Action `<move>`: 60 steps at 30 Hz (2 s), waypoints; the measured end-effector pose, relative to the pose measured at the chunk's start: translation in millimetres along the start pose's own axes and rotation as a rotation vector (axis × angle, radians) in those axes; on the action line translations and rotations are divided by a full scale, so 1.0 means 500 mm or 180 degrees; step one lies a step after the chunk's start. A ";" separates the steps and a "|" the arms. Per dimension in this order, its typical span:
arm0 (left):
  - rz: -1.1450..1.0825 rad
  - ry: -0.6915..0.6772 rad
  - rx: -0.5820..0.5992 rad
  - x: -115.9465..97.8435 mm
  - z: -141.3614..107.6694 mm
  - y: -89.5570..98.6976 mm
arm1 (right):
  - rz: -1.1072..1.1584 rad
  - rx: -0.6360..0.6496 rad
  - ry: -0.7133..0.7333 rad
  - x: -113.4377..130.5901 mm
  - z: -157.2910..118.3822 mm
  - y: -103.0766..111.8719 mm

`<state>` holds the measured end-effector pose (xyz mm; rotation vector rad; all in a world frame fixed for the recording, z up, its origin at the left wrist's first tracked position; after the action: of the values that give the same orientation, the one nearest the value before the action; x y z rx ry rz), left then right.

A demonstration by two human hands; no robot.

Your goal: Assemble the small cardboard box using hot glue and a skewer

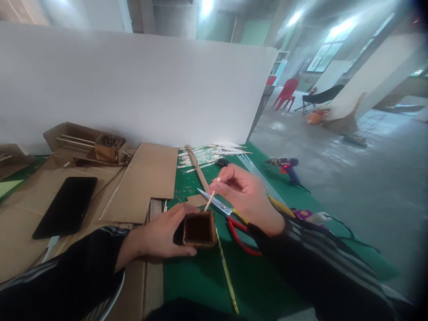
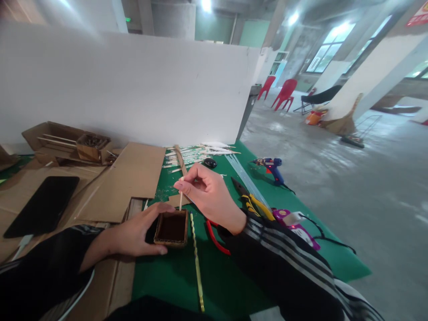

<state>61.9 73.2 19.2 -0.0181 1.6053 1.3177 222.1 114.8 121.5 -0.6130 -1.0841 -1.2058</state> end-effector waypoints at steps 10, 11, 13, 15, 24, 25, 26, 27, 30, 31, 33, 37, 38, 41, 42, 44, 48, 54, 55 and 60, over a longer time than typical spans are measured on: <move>-0.0065 -0.0051 -0.0019 0.000 -0.001 0.002 | -0.0332 0.0236 0.0122 0.018 -0.006 -0.007; -0.0074 -0.0035 -0.0011 0.000 -0.001 0.002 | -0.0331 0.0341 0.0132 0.020 -0.006 -0.009; -0.0077 0.0017 0.0015 0.001 -0.001 0.001 | -0.0387 0.0481 0.0061 0.022 -0.005 -0.011; -0.0067 0.0066 0.0048 0.002 -0.002 0.000 | -0.0465 0.0481 -0.0028 0.022 -0.004 -0.008; -0.0008 0.0061 0.0024 0.002 -0.002 0.000 | -0.0072 0.0130 -0.0168 0.002 0.003 -0.002; -0.0012 0.0069 0.0029 0.002 -0.003 -0.001 | -0.0046 0.0104 -0.0158 0.000 0.004 -0.003; -0.0019 0.0079 0.0033 0.001 -0.003 -0.001 | -0.0035 0.0075 -0.0146 0.000 0.004 -0.003; -0.0029 0.0091 0.0039 0.001 -0.002 -0.001 | -0.0041 0.0057 -0.0140 -0.001 0.005 -0.003; -0.0061 0.0091 0.0040 0.001 -0.002 0.000 | -0.0086 0.0031 -0.0114 0.001 0.005 -0.005; -0.0070 0.0091 0.0043 0.001 -0.001 0.000 | -0.0114 0.0040 -0.0100 0.003 0.005 -0.005; -0.0070 0.0083 0.0046 0.001 -0.002 0.001 | -0.0227 0.0111 -0.0102 0.007 0.004 -0.006; -0.0044 0.0040 0.0048 0.001 -0.004 0.001 | -0.0416 0.0433 -0.0127 0.015 0.001 -0.009; -0.0037 0.0031 0.0051 0.001 -0.004 0.001 | -0.0438 0.0491 -0.0114 0.018 0.000 -0.009; -0.0011 0.0025 0.0037 0.001 -0.005 0.001 | -0.0527 0.0499 -0.0083 0.021 0.001 -0.005; -0.0001 0.0031 0.0030 0.001 -0.005 0.001 | -0.0547 0.0471 -0.0095 0.021 0.002 -0.004; 0.0017 0.0036 0.0013 0.000 -0.005 0.002 | -0.0498 0.0402 -0.0139 0.017 0.003 -0.004; 0.0030 0.0057 0.0030 0.001 -0.005 0.001 | -0.0165 0.0277 -0.0187 0.007 0.005 -0.007; 0.0005 0.0103 0.0057 0.004 -0.004 -0.001 | -0.0147 0.0115 -0.0059 -0.003 0.009 -0.006; 0.0007 0.0107 0.0062 0.003 -0.003 -0.002 | -0.0155 0.0091 -0.0048 -0.004 0.008 -0.006; 0.0026 0.0126 0.0062 0.002 -0.004 0.000 | -0.0284 0.0129 -0.0044 -0.005 0.003 -0.008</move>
<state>60.3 72.4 18.4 -0.0258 1.6531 1.3151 218.0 116.2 119.4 -0.5473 -1.1549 -1.2550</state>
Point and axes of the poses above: each hand's wrist, its own z-axis towards the middle knuckle, its own y-axis out of the back of the hand, x = y × z, the point moved 7 cm from there along z, towards the middle knuckle, and after that the axes turned 2 degrees about y, right-handed, at the moved point
